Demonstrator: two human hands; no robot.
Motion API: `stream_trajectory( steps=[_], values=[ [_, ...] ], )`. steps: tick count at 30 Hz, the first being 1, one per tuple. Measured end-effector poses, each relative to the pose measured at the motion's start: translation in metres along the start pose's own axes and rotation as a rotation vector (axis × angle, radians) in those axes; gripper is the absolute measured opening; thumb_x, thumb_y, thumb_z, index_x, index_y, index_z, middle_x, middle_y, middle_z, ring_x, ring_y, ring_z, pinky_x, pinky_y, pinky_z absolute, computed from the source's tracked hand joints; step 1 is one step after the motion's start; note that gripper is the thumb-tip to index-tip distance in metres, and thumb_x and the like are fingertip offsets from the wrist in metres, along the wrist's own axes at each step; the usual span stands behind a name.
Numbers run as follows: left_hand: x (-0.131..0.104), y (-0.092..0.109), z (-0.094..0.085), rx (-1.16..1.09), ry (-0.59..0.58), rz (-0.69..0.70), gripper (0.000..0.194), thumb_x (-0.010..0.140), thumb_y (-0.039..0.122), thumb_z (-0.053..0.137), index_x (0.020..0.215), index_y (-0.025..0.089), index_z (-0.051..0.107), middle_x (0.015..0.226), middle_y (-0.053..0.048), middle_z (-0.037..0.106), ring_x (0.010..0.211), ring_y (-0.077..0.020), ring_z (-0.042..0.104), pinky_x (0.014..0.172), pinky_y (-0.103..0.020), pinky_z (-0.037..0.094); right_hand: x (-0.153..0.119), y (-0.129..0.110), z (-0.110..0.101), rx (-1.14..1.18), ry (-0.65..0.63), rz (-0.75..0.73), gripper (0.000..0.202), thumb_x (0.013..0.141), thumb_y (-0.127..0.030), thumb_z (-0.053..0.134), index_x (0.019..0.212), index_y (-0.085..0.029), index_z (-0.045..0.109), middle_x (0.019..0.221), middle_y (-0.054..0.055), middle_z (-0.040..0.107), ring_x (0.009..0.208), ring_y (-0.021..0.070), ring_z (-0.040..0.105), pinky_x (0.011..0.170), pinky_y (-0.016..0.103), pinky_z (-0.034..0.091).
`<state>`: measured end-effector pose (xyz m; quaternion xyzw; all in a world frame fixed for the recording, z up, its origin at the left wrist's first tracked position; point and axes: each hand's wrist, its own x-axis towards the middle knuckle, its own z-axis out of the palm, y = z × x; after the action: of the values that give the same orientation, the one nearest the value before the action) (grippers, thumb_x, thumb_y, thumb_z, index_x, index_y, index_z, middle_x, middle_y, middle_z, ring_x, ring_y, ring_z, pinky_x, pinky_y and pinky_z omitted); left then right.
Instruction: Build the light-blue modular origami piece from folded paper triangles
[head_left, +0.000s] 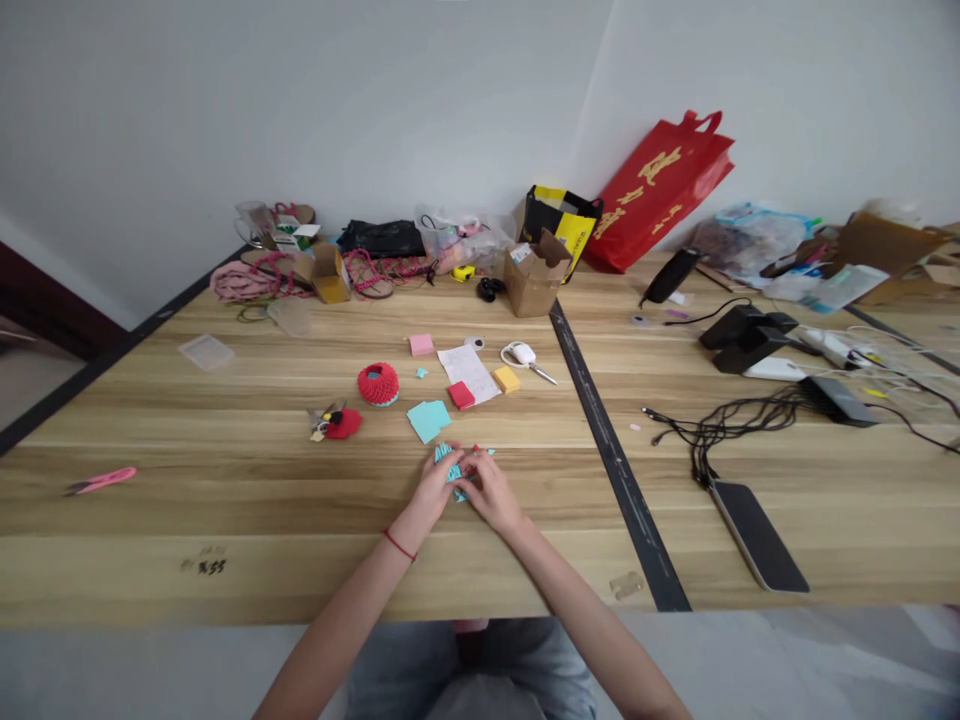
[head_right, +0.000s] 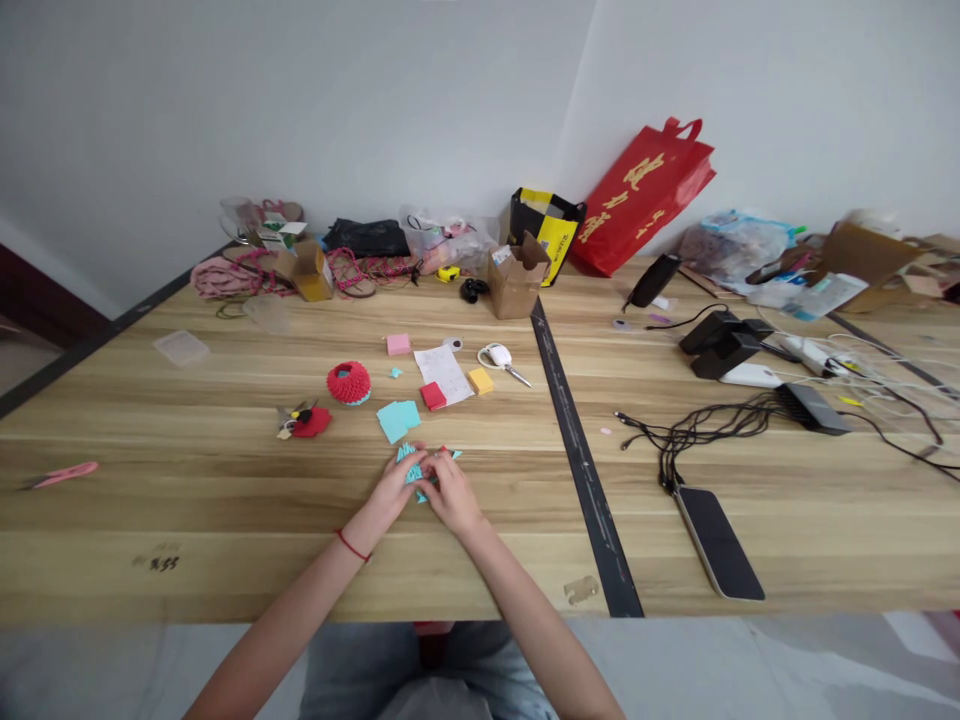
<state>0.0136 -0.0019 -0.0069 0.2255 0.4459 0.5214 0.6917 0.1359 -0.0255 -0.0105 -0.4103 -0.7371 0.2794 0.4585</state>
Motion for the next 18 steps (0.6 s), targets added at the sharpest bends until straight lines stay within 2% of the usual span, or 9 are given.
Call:
stream_trajectory(
  steps=[3,6,12,18],
  values=[
    [-0.0011,0.0001,0.0035,-0.044,0.053,0.003,0.035,0.055,0.025,0.076,0.084,0.016,0.058,0.071,0.003,0.061,0.064,-0.0104,0.058,0.059,-0.022,0.043,-0.0005,-0.0002,0.0013,-0.016,0.004,0.004,0.007,0.087,-0.021,0.055,0.093,-0.022,0.053,0.085,0.004,0.057,0.082,0.0195,0.056,0.085,0.036,0.047],
    [-0.0013,0.0002,0.0052,-0.06,0.072,-0.003,0.035,0.054,0.024,0.077,0.082,0.015,0.058,0.07,0.003,0.061,0.063,-0.01,0.058,0.06,-0.022,0.044,-0.0011,-0.0012,0.0023,-0.03,0.002,0.015,0.007,0.087,-0.02,0.054,0.093,-0.022,0.053,0.086,0.005,0.057,0.083,0.0199,0.056,0.081,0.035,0.048],
    [-0.0005,0.0015,0.0036,-0.033,0.058,-0.011,0.032,0.057,0.024,0.075,0.083,0.016,0.058,0.073,0.001,0.06,0.066,-0.0121,0.059,0.061,-0.024,0.044,-0.002,-0.0034,0.0054,-0.042,0.023,0.057,0.009,0.086,-0.018,0.053,0.093,-0.022,0.054,0.086,0.005,0.058,0.082,0.02,0.056,0.078,0.034,0.048],
    [0.0001,0.0,0.0004,0.01,0.036,0.032,0.027,0.061,0.025,0.073,0.081,0.017,0.057,0.075,0.0,0.06,0.07,-0.0132,0.059,0.066,-0.025,0.045,-0.0001,-0.0054,0.0053,-0.022,0.034,0.056,0.008,0.086,-0.017,0.053,0.091,-0.023,0.054,0.085,0.005,0.058,0.082,0.0203,0.056,0.085,0.037,0.046]
  ],
)
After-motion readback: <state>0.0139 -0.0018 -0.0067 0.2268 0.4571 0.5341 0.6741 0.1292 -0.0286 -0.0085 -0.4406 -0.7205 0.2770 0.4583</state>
